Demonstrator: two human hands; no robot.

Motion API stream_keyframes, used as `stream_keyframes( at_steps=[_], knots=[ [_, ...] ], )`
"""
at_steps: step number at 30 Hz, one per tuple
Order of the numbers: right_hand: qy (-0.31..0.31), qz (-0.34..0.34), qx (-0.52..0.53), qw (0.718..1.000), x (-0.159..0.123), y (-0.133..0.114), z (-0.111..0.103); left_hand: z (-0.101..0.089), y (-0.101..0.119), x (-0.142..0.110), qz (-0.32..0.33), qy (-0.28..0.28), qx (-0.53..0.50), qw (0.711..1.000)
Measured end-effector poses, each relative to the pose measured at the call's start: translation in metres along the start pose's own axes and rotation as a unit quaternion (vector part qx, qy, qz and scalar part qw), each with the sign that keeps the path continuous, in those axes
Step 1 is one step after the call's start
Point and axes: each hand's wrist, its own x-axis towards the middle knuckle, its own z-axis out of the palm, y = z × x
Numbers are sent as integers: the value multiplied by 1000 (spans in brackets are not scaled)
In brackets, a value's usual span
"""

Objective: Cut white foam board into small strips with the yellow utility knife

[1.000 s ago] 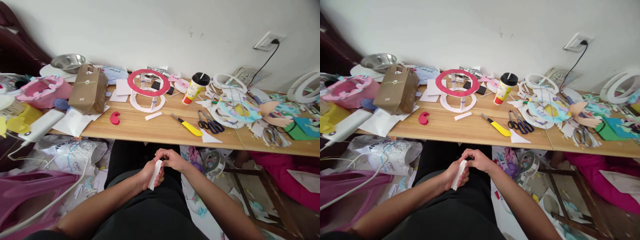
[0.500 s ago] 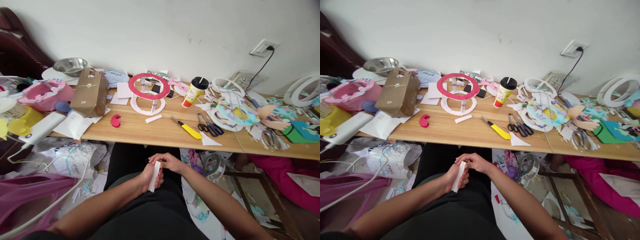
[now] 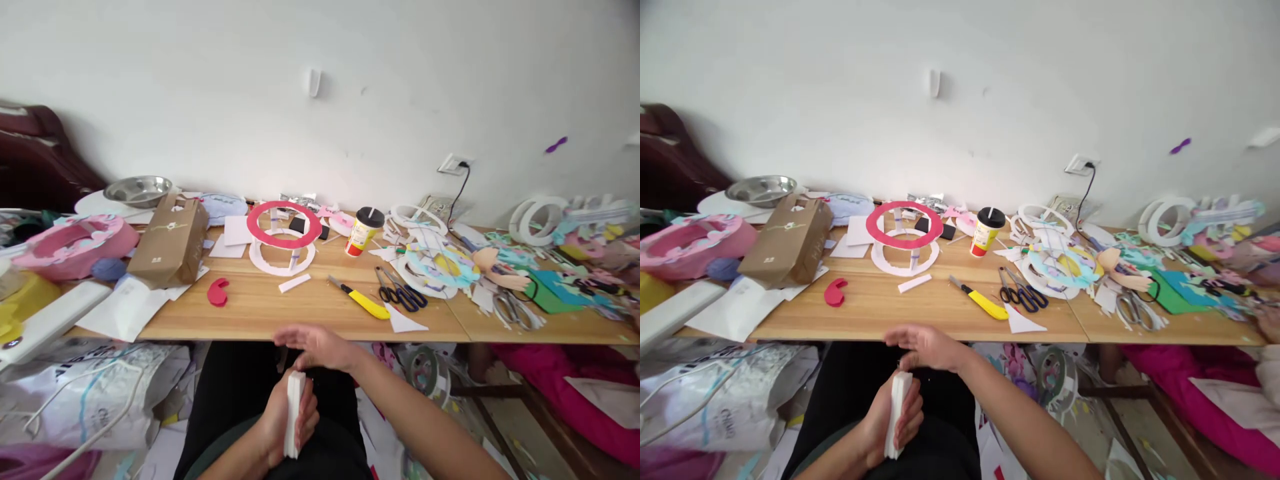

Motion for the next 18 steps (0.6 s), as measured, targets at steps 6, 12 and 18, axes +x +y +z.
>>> stream_keyframes(
  at_steps=[6, 12, 18],
  knots=[
    [441, -73, -104, 888, 79, -21, -55, -12, 0, -1, -32, -59, 5, 998],
    [436, -66, -208, 873, 133, -39, -78, -24, 1, 6, -20, -120, 33, 992],
    [400, -97, -293, 863, 129, -59, -59, -43, -1, 17, 11, -146, 87, 985]
  ],
)
